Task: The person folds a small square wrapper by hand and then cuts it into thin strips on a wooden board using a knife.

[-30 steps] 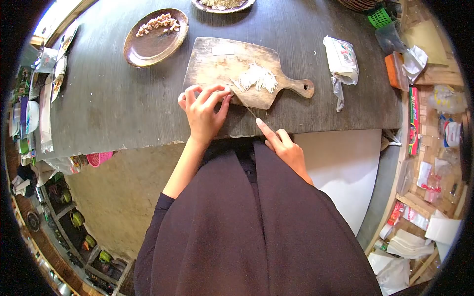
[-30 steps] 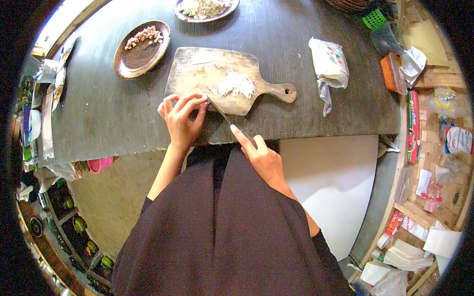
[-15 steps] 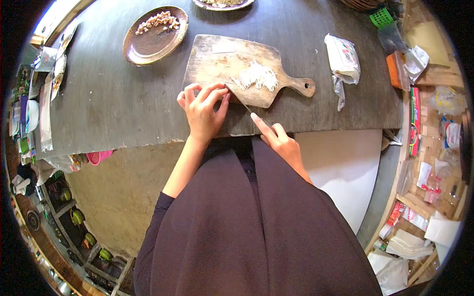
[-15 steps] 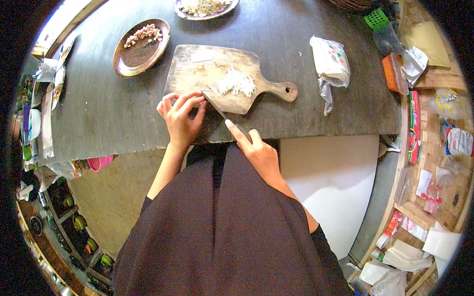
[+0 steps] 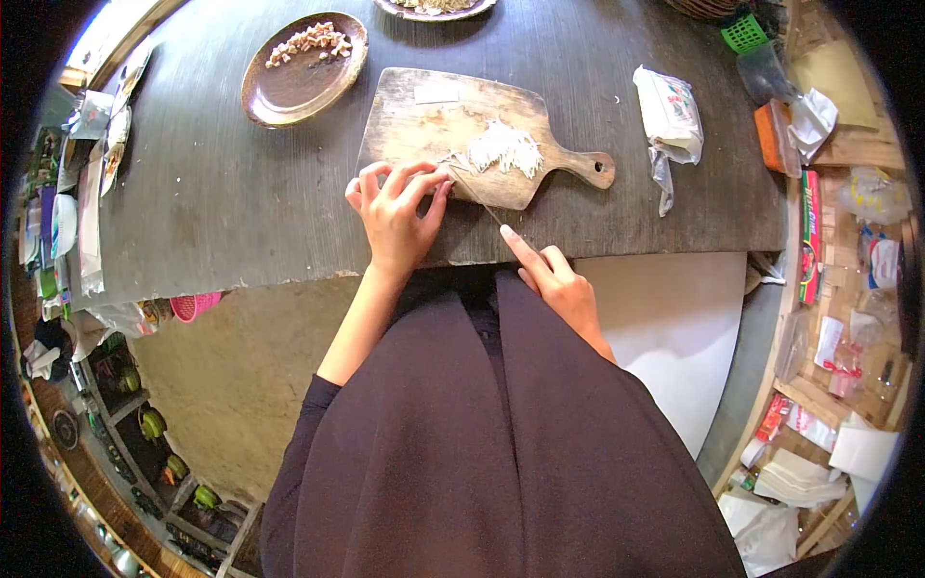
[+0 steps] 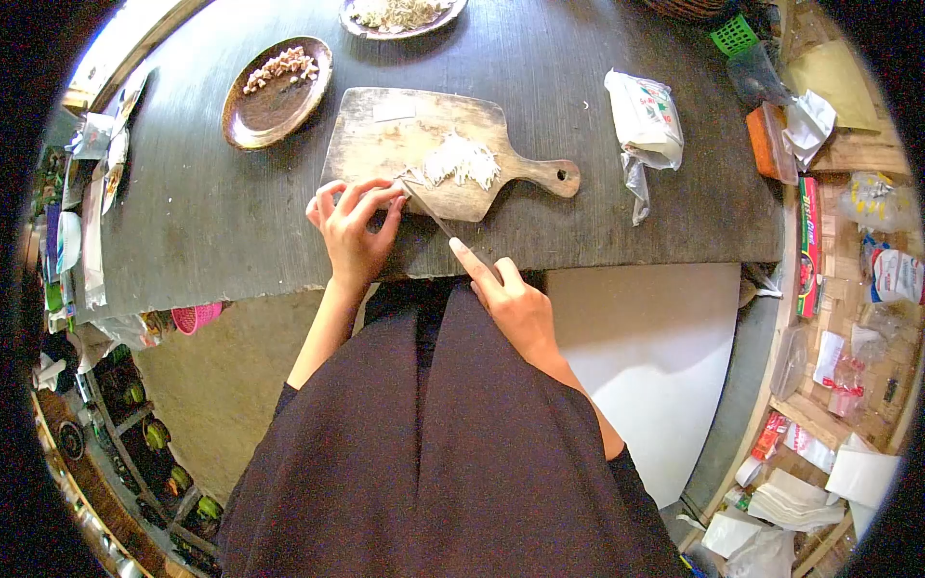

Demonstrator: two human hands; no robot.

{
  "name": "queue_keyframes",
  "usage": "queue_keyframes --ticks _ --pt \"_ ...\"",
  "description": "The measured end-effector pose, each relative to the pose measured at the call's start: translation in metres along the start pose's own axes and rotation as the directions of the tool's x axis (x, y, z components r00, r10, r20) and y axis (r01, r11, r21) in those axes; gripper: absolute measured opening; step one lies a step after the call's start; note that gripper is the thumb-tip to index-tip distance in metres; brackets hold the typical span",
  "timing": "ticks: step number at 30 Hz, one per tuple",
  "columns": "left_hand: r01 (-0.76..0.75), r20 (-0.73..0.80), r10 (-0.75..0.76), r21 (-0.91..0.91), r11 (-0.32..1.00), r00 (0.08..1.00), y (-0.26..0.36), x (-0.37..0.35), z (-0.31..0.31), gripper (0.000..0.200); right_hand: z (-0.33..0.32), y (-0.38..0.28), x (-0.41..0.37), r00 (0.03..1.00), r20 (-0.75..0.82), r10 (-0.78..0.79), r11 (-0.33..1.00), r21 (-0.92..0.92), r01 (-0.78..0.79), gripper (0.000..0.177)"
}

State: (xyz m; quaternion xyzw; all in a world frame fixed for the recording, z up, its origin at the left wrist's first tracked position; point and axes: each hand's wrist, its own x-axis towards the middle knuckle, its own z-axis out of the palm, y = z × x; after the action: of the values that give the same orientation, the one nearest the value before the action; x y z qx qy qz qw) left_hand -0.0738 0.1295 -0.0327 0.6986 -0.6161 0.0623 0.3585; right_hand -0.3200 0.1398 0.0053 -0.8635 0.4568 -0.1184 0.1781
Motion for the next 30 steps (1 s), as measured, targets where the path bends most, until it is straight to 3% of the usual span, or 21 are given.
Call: queue_keyframes --ticks 23,25,30 --pt "0.005 0.021 -0.006 0.014 1.0 1.0 0.0 0.001 -0.001 0.016 0.0 0.002 0.001 1.0 0.01 -0.028 1.0 0.006 0.028 0.066" --pt "0.005 0.018 -0.005 0.007 1.0 1.0 0.0 0.001 -0.001 0.016 -0.009 -0.001 0.002 0.988 0.134 0.072 0.996 0.047 -0.079 0.065" --pt "0.007 0.017 -0.007 -0.004 1.0 1.0 -0.001 0.0 -0.001 0.016 -0.012 -0.005 0.003 0.986 0.158 0.057 0.994 0.082 -0.071 0.066"
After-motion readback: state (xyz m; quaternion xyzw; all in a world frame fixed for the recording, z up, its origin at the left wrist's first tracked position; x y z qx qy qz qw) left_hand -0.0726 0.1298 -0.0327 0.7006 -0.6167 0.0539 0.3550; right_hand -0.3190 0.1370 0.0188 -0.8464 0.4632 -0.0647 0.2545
